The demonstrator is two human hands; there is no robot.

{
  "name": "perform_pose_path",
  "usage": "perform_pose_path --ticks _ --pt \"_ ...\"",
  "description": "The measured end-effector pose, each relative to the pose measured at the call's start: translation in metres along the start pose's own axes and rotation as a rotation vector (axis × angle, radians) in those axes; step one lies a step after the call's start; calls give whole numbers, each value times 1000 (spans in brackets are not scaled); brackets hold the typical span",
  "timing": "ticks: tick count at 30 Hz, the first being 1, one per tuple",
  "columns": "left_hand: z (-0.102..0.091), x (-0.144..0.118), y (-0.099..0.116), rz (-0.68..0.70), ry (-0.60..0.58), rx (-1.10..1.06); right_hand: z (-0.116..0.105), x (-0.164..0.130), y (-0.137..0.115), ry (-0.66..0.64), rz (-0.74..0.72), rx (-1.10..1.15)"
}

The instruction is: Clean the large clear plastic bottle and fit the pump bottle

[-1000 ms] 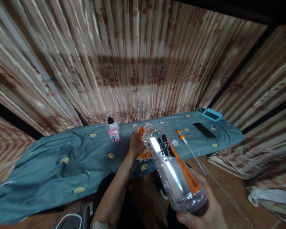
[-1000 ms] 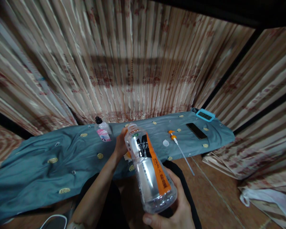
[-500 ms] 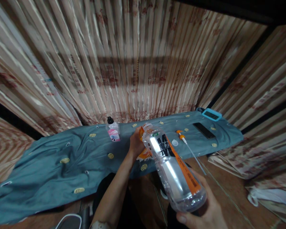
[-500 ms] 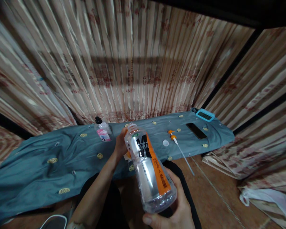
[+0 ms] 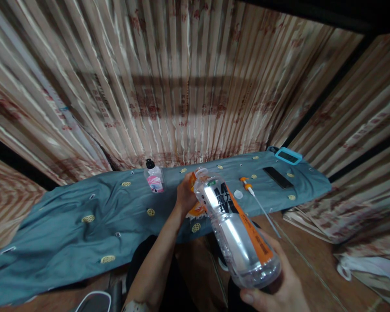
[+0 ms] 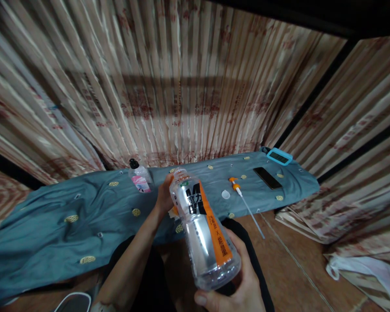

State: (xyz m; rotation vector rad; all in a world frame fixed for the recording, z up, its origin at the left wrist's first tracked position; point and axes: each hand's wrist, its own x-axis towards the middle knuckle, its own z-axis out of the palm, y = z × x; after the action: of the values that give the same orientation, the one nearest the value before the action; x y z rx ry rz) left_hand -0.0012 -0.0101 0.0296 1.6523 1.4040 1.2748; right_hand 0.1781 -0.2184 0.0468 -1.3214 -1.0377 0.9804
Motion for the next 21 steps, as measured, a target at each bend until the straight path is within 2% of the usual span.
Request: perform_pose_path --ticks 6,11,16,21 --pt "0 0 2 -6 17 -7 -9 5 2 -115 -5 -23" --pt "-1 1 2 3 3 -5 -2 2 0 12 7 20" --pt "-1 0 2 4 -8 2 4 -1 -5 15 45 39" --pt "-2 -1 1 17 -5 9 1 -1 -1 6 16 -14"
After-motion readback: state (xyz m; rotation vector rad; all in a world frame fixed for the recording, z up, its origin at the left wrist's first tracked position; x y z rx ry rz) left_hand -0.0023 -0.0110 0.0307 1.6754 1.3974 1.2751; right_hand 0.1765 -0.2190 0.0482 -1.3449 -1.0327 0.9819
